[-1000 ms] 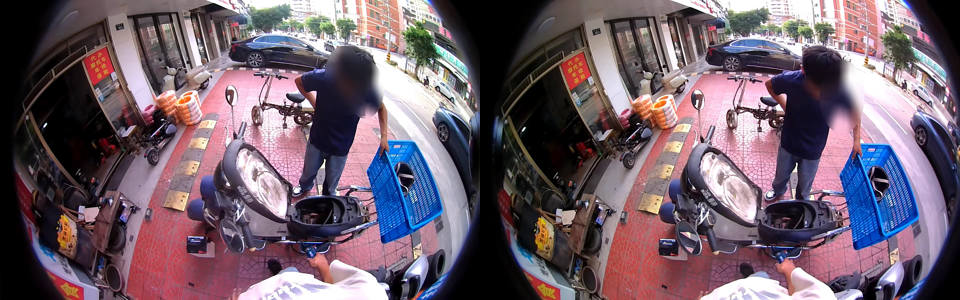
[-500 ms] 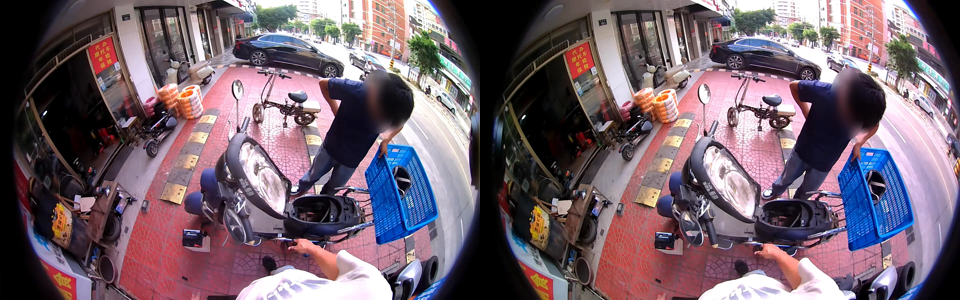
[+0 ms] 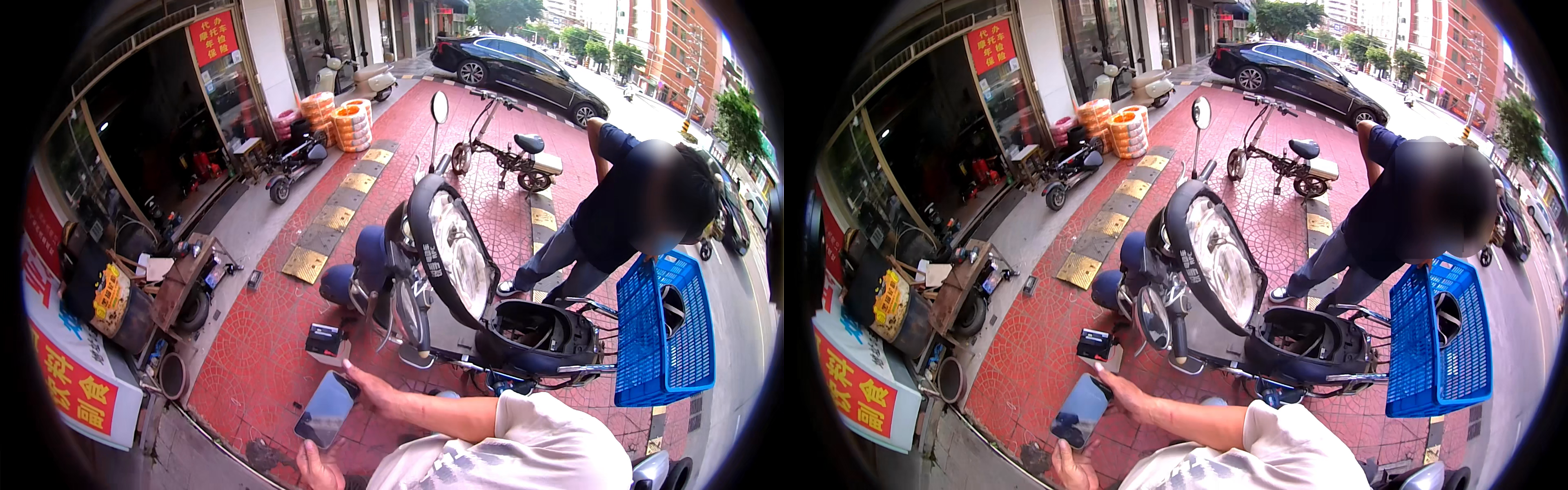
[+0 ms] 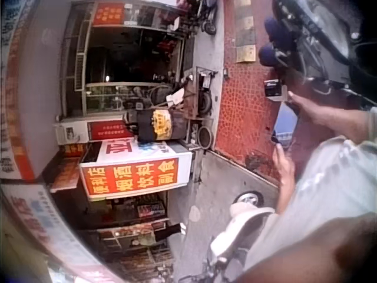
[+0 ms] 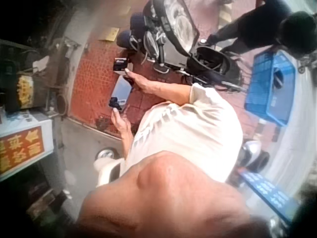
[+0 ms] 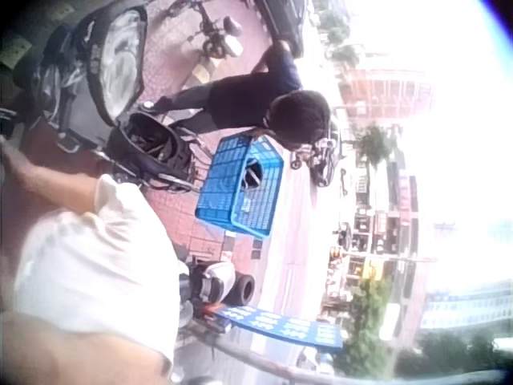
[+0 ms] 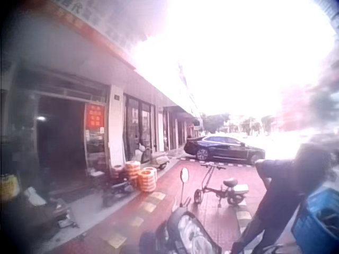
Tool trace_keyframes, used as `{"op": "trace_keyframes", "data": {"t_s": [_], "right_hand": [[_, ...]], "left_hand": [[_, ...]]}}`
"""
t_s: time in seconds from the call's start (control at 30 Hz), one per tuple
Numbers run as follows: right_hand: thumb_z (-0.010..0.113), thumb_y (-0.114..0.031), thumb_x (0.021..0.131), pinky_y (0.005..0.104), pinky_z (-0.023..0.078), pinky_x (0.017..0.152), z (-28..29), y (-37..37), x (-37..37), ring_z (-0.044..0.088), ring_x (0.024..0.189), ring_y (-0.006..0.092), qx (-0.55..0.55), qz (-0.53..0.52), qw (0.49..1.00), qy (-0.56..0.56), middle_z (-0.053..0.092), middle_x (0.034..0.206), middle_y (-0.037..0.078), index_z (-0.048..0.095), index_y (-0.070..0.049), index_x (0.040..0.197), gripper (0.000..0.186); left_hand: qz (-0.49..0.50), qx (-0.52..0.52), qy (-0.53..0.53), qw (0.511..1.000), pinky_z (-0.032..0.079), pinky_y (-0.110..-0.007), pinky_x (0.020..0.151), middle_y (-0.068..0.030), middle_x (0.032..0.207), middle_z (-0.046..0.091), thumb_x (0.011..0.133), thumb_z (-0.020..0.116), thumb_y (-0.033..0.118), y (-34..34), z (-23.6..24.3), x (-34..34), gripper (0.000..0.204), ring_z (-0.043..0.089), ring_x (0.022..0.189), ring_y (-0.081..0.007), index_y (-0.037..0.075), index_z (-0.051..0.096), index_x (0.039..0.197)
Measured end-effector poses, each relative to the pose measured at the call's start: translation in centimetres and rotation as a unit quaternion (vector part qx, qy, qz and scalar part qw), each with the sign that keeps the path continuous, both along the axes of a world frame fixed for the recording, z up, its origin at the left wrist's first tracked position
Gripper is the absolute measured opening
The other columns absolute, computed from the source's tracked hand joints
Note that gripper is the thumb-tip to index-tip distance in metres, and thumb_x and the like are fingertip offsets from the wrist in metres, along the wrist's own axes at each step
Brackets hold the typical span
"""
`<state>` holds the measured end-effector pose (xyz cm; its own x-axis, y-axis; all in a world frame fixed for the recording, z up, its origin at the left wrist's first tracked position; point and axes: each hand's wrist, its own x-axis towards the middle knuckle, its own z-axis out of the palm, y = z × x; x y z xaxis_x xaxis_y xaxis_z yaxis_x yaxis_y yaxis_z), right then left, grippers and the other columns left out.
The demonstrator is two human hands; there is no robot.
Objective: The person repairs an electric scooter by removing the seat and manipulating the internal wiring and components. They use a smartphone to scan a QR code on the scooter's dashboard and later retrieve a tool from a nearby workshop to continue the repair.
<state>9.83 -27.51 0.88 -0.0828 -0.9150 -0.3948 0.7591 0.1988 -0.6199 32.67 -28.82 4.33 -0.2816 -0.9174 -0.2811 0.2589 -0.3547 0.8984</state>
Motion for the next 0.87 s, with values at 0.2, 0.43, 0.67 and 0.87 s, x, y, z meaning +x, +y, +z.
{"op": "trace_keyframes", "data": {"t_s": [0.2,0.43,0.67,0.87], "right_hand": [[0.041,-0.078,0.104,0.0366,0.053,0.091,4.6,-1.7,-2.2,0.067,0.097,0.0186,0.001,0.101,0.988,0.114,0.074,0.105,0.009,0.073,0.0,0.116,0.085],[0.041,-0.066,0.11,0.0338,0.055,0.091,6.8,-2.1,0.7,0.068,0.105,0.0188,0.005,0.228,0.951,0.208,0.072,0.122,0.014,0.067,0.004,0.132,0.078],[0.075,-0.015,0.094,0.0432,0.048,0.112,3.8,1.7,1.4,0.055,0.139,0.0321,-0.084,0.129,0.912,0.379,0.051,0.153,0.025,0.037,0.0,0.161,0.078],[0.073,-0.009,0.086,0.0441,0.048,0.115,4.0,2.9,3.1,0.05,0.144,0.0402,-0.15,0.162,0.825,0.52,0.029,0.167,0.026,0.017,-0.004,0.167,0.099]], "left_hand": [[-0.235,0.344,0.407,0.813,0.045,-0.08,0.104,-0.037,0.158,0.043,0.091,0.046,0.088,-0.3,-0.9,-1.1,0.119,0.05,0.134,-0.0652,-0.001,0.023,0.166],[-0.227,0.316,0.424,0.818,0.059,-0.066,0.09,-0.0348,0.143,0.058,0.091,0.03,0.094,1.0,-1.0,-3.5,0.113,0.069,0.115,-0.0516,0.003,0.043,0.158],[-0.17,0.275,0.456,0.829,0.06,-0.062,0.094,-0.0252,0.14,0.064,0.098,0.029,0.086,-0.5,-2.9,-1.0,0.1,0.07,0.112,-0.0493,0.005,0.049,0.154],[-0.095,0.249,0.492,0.829,0.056,-0.057,0.105,-0.0204,0.143,0.064,0.105,0.029,0.076,-2.1,-4.0,-0.8,0.087,0.065,0.127,-0.0444,0.008,0.049,0.156]]}}
